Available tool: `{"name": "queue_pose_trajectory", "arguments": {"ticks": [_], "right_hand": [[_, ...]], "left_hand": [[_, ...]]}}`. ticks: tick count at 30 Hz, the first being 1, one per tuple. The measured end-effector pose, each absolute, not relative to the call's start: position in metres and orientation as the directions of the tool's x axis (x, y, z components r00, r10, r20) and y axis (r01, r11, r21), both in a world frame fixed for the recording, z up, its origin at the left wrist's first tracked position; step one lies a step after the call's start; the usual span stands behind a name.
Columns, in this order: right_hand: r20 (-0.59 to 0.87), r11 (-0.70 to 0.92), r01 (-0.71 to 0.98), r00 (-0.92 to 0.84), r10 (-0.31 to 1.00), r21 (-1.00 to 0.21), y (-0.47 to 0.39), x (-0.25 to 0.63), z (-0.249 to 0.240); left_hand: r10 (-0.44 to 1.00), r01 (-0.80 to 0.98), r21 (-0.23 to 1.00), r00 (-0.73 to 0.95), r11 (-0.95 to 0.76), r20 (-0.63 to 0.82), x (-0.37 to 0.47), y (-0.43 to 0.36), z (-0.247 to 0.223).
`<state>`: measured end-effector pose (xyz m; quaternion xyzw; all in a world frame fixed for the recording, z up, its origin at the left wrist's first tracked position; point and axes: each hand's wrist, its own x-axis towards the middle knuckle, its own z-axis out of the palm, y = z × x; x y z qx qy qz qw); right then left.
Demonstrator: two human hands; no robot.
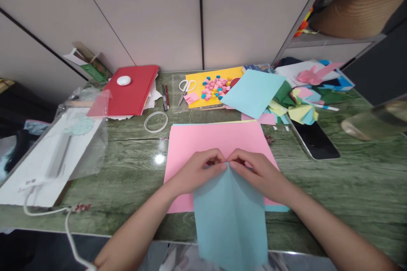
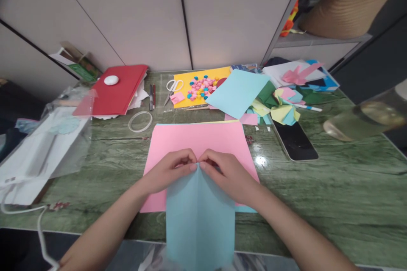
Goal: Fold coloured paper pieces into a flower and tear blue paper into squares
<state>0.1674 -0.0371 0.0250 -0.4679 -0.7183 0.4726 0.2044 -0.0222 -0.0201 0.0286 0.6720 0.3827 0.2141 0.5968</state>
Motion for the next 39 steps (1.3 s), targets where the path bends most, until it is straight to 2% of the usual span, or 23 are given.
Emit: {"name": "queue_pose_trajectory", "arguments": {"ticks": [9,27,30,35,39], "right_hand": [[-0.083,0.208,0.542,-0.463,0.882,-0.814,-0.042,0.167,0.026],[0.114,0.327,0.451,-0.438,0.892,-0.83,-0.048,0.164,0.028],[0.061,0.274,0.446,-0.435,0.898,-0.852,-0.046,0.166,0.028],[-0.129,0.149,0.507,-0.472,0.872,-0.849,-0.029,0.179,0.025],[-0.134,0.119,0.544,-0.402,0.906,-0.831,-0.012,0.192,0.011]], "left_hand": [[0.807,0.301,0.952,0.576,-0.06,-0.131,-0.022,-0.025,0.029],[0.872,0.181,0.979,0.489,-0.095,-0.006,-0.011,-0.038,0.024],[0.876,0.194,0.977,0.481,-0.085,-0.019,-0.01,-0.038,0.024],[0.853,0.292,0.956,0.503,-0.018,-0.138,-0.019,-0.024,0.021],[0.819,0.446,0.893,0.532,-0.057,-0.214,-0.033,-0.005,0.013]]}}
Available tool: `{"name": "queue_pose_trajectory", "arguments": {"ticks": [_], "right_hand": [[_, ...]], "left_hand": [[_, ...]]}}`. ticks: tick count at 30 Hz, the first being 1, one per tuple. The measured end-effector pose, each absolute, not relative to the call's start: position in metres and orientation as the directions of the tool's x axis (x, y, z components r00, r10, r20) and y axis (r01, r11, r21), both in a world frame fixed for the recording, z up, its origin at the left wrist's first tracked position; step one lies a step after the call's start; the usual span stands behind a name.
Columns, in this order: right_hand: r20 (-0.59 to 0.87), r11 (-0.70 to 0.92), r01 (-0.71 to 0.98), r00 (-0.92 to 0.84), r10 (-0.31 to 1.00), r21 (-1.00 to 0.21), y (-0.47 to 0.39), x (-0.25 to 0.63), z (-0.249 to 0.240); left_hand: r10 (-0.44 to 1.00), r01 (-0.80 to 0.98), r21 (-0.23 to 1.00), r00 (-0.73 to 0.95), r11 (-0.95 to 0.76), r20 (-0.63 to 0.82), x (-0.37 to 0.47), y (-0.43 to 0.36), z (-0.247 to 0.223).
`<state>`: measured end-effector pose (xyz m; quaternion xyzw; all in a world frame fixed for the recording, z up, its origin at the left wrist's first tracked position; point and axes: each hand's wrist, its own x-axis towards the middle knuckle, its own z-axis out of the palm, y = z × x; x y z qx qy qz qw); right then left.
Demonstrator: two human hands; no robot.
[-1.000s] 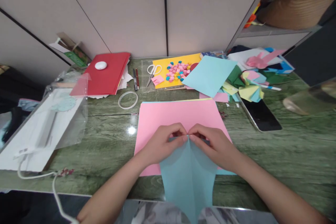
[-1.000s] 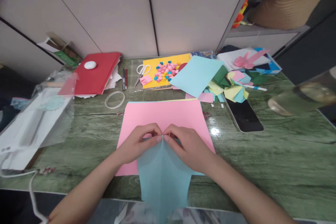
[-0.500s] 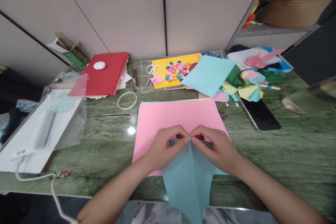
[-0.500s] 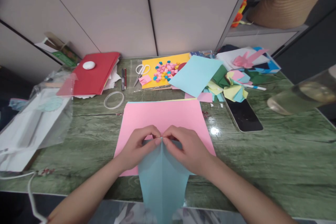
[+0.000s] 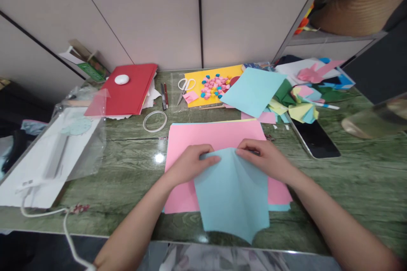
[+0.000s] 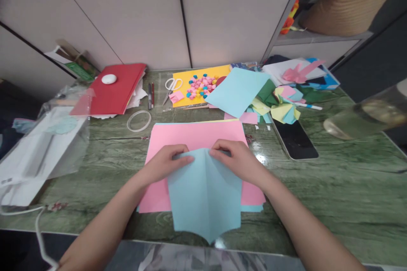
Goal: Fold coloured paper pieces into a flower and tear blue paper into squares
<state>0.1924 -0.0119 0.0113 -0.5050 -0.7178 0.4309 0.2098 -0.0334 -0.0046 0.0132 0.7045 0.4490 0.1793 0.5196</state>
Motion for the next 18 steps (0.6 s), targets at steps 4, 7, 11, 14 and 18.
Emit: {"name": "queue_pose_trajectory", "arguments": {"ticks": [4,7,11,14,18], "right_hand": [[-0.114,0.123,0.576,-0.358,0.927,-0.808,-0.002,0.199,-0.004],[-0.081,0.126,0.584,-0.315,0.946,-0.802,0.001,0.2,-0.01],[-0.054,0.125,0.585,-0.279,0.959,-0.802,0.001,0.199,-0.012],[-0.049,0.118,0.586,-0.262,0.964,-0.802,0.001,0.198,-0.012],[-0.045,0.112,0.584,-0.248,0.968,-0.804,0.001,0.198,-0.009]], "left_hand": [[0.881,0.543,0.829,0.448,-0.131,-0.154,-0.041,0.007,0.005],[0.911,0.595,0.787,0.398,-0.162,-0.113,-0.041,0.008,0.002],[0.933,0.6,0.786,0.348,-0.149,-0.089,-0.038,0.006,-0.001],[0.941,0.593,0.793,0.328,-0.138,-0.082,-0.037,0.006,-0.001],[0.946,0.577,0.805,0.319,-0.138,-0.067,-0.038,0.006,0.0]]}}
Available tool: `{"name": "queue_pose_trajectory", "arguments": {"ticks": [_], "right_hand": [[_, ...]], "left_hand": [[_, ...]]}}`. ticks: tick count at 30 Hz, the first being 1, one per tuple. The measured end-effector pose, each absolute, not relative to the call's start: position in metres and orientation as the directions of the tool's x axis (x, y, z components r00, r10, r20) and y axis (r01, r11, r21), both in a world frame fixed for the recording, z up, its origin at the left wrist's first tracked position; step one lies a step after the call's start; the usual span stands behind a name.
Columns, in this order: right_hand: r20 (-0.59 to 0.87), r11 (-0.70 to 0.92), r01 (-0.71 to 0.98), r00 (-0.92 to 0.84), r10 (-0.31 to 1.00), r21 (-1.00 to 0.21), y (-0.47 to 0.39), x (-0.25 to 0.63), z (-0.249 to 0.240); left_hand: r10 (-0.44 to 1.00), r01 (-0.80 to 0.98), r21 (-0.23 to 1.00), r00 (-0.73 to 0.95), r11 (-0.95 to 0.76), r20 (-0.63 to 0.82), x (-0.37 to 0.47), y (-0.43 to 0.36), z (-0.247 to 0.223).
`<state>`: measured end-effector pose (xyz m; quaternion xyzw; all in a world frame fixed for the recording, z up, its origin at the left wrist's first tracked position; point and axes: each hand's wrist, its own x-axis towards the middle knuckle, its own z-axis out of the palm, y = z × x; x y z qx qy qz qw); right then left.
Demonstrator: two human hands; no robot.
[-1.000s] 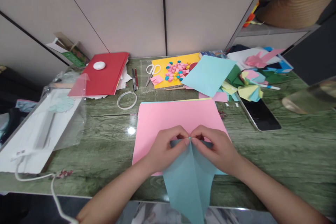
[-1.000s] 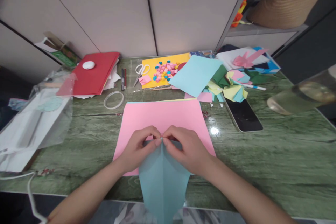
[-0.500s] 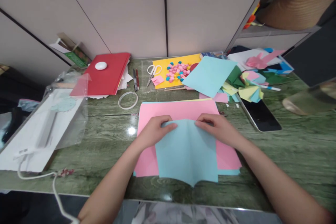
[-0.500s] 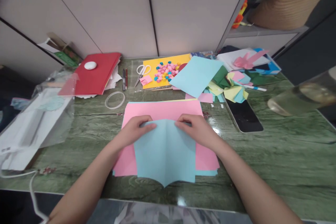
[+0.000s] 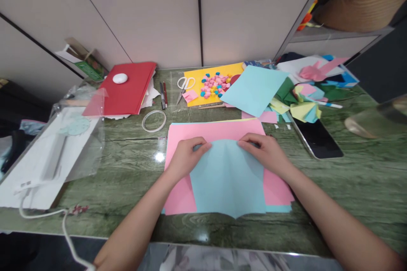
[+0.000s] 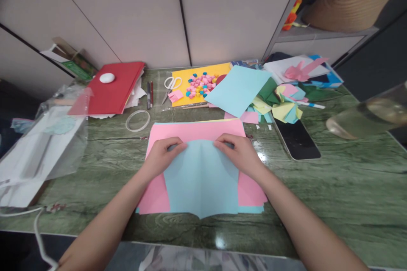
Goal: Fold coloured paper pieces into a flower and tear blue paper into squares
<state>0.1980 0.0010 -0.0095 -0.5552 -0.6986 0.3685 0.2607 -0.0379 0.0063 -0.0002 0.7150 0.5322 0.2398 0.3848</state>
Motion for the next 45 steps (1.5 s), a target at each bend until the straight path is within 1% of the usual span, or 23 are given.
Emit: {"name": "queue_pose_trajectory", "arguments": {"ticks": [4,8,10,12,14,17,20,23,29,33,39,41,45], "right_hand": [[-0.044,0.111,0.562,-0.254,0.966,-0.82,0.002,0.201,-0.005],[-0.103,0.093,0.556,-0.311,0.945,-0.826,0.006,0.211,0.0],[-0.121,0.066,0.573,-0.282,0.952,-0.817,0.009,0.218,0.0],[-0.117,0.015,0.563,-0.198,0.973,-0.826,0.011,0.224,-0.002],[-0.118,-0.055,0.498,-0.095,0.988,-0.866,0.013,0.228,-0.006],[-0.169,-0.168,0.292,0.023,0.985,-0.942,0.014,0.228,-0.012],[-0.221,-0.226,0.11,0.054,0.974,-0.968,0.014,0.227,-0.016],[-0.225,-0.229,0.062,0.061,0.972,-0.971,0.014,0.227,-0.017],[-0.187,-0.197,0.102,0.094,0.978,-0.975,0.016,0.231,-0.018],[-0.213,-0.222,0.08,0.107,0.971,-0.972,0.018,0.233,-0.019],[-0.237,-0.237,0.021,0.006,0.972,-0.971,0.015,0.226,-0.014],[-0.222,-0.222,0.049,0.009,0.975,-0.974,0.014,0.224,-0.014],[-0.212,-0.219,0.113,0.073,0.975,-0.969,0.015,0.225,-0.018]], "left_hand": [[0.952,0.556,0.821,0.301,-0.129,-0.054,-0.039,0.008,0.0],[0.964,0.539,0.839,0.257,-0.081,-0.072,-0.042,0.011,0.0],[0.969,0.486,0.873,0.23,-0.032,-0.092,-0.044,0.014,0.0],[0.971,0.391,0.92,0.211,0.024,-0.114,-0.048,0.018,-0.001],[0.977,0.27,0.96,0.17,0.079,-0.129,-0.051,0.021,-0.003],[0.987,0.082,0.986,0.057,0.145,-0.15,-0.054,0.023,-0.009],[0.985,-0.059,0.984,-0.019,0.168,-0.17,-0.053,0.023,-0.013],[0.981,-0.124,0.975,-0.033,0.187,-0.192,-0.052,0.021,-0.014],[0.976,-0.144,0.968,-0.051,0.204,-0.214,-0.054,0.021,-0.012],[0.979,-0.133,0.974,-0.068,0.181,-0.191,-0.056,0.022,-0.012],[0.987,-0.053,0.99,-0.076,0.134,-0.138,-0.051,0.021,-0.011],[0.991,-0.033,0.993,-0.075,0.11,-0.112,-0.049,0.019,-0.009],[0.997,0.013,0.998,-0.037,0.068,-0.067,-0.048,0.019,-0.012]]}}
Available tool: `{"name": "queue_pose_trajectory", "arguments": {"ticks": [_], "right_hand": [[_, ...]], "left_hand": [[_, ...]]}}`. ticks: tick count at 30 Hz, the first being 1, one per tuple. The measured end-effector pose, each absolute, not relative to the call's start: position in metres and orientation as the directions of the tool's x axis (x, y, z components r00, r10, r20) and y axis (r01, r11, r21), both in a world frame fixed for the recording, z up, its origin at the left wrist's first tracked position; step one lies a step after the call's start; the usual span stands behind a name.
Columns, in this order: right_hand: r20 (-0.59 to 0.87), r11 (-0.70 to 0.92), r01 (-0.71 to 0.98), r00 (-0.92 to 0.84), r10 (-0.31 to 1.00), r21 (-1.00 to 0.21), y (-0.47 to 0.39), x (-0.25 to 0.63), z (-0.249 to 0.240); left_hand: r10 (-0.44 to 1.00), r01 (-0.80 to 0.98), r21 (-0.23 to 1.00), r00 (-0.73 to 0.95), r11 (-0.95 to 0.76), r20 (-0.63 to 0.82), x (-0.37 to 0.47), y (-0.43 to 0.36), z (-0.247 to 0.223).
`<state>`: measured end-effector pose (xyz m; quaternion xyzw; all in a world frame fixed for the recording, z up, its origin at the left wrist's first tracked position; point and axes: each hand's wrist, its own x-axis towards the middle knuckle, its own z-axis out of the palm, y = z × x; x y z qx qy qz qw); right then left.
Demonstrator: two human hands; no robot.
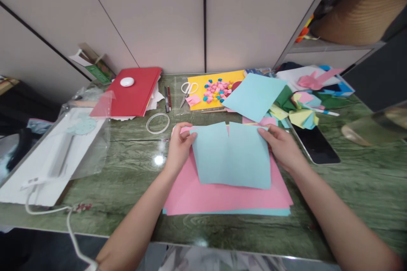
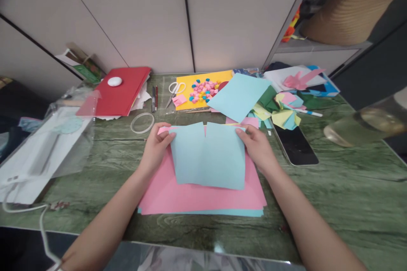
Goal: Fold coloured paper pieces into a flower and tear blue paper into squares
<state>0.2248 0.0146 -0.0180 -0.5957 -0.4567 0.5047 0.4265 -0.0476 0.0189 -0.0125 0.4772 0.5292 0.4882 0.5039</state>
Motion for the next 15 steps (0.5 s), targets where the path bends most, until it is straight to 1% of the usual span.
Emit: {"name": "queue_pose_trajectory", "arguments": {"ticks": [2,3,6,8,12,15], "right_hand": [[-0.216,-0.227,0.122,0.099,0.971,-0.966,0.016,0.227,-0.021],[-0.213,-0.227,0.127,0.11,0.971,-0.966,0.016,0.228,-0.022],[-0.195,-0.213,0.139,0.131,0.972,-0.967,0.017,0.229,-0.025],[-0.195,-0.208,0.102,0.126,0.973,-0.973,0.017,0.228,-0.024],[-0.26,-0.249,-0.107,0.107,0.96,-0.963,0.017,0.224,-0.018],[-0.314,-0.284,-0.242,0.095,0.945,-0.928,0.016,0.221,-0.014]], "left_hand": [[0.997,0.025,0.997,-0.036,0.066,-0.066,-0.048,0.02,-0.017],[0.996,0.003,0.996,-0.039,0.085,-0.085,-0.049,0.021,-0.018],[0.975,-0.156,0.963,-0.011,0.218,-0.222,-0.048,0.021,-0.019],[0.962,-0.238,0.933,0.043,0.272,-0.269,-0.046,0.019,-0.015],[0.975,-0.277,0.936,0.122,0.215,-0.188,-0.042,0.013,-0.009],[0.985,-0.267,0.949,0.096,0.166,-0.145,-0.042,0.012,-0.01]]}}
